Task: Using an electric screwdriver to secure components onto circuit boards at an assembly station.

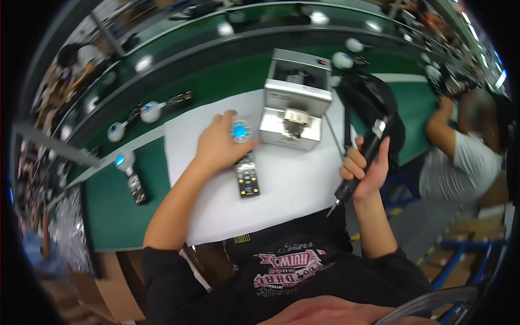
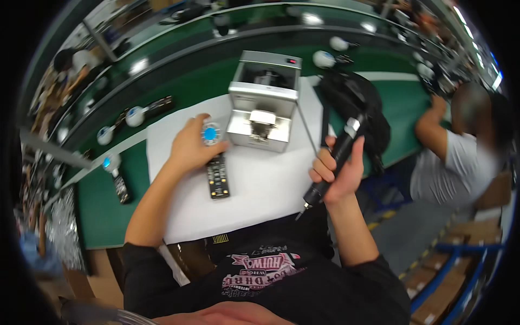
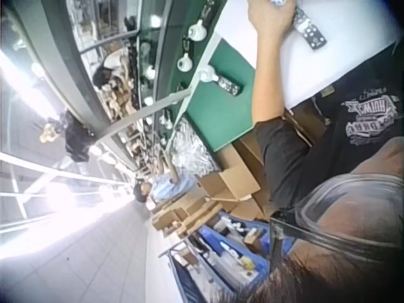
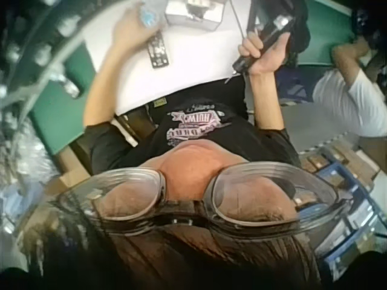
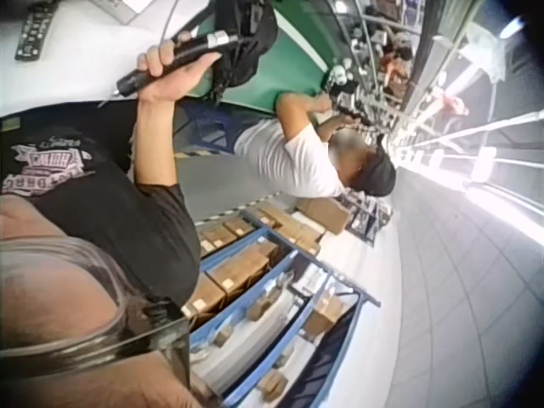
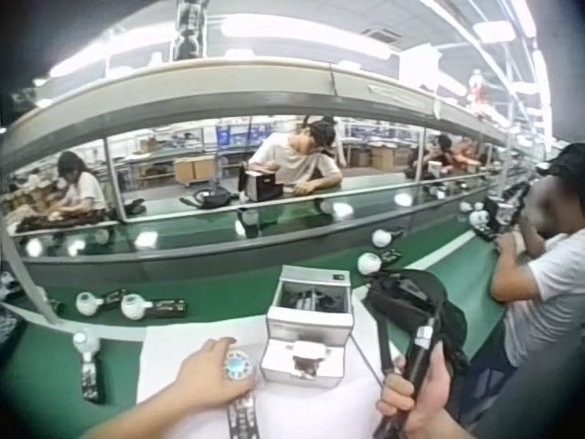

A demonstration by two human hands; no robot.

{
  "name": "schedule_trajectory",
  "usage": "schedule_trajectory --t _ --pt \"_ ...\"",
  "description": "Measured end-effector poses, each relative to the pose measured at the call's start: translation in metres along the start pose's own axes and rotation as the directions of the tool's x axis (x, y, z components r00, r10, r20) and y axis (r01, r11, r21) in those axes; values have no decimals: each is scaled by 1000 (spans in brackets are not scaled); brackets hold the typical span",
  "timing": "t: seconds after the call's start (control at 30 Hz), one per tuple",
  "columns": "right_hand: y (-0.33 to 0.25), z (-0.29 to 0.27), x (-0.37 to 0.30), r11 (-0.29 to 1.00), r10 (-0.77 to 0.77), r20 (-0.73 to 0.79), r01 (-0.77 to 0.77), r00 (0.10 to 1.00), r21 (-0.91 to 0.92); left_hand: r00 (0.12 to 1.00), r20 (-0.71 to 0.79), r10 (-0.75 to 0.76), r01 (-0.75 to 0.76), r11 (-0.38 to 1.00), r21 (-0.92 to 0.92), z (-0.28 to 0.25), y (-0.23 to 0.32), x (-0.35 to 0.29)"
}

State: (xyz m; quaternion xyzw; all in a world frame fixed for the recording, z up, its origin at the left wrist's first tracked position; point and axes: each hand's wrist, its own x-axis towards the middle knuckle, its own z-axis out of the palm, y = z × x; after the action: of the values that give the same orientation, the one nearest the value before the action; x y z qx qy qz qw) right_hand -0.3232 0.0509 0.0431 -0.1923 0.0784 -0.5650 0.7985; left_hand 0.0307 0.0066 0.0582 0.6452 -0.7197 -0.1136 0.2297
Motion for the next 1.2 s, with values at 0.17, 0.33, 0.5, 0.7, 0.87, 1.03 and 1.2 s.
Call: schedule_trajectory --t 0.17,0.33,0.5,0.7,0.87,1.03,1.2 --pt "4 79 22 849 -317 207 374 926 -373 982 -9 188 -183 937 -297 32 -11 1" --pt "34 100 70 506 -495 412 639 765 -579 1000 15 26 -19 942 -334 37 10 -20" --pt "63 94 103 145 -489 514 647 704 -748 989 59 135 -105 923 -369 30 9 -18" --pt "63 88 106 206 -474 358 497 804 -843 975 178 129 -61 936 -347 39 5 -9" --pt "69 70 86 547 -314 291 423 904 -722 967 10 254 -235 909 -344 52 4 -3" --pt "76 59 84 686 -230 354 409 906 -601 970 94 225 -184 928 -325 54 4 5" --pt "86 71 82 596 -272 171 306 947 -743 972 59 228 -200 930 -310 59 0 6"
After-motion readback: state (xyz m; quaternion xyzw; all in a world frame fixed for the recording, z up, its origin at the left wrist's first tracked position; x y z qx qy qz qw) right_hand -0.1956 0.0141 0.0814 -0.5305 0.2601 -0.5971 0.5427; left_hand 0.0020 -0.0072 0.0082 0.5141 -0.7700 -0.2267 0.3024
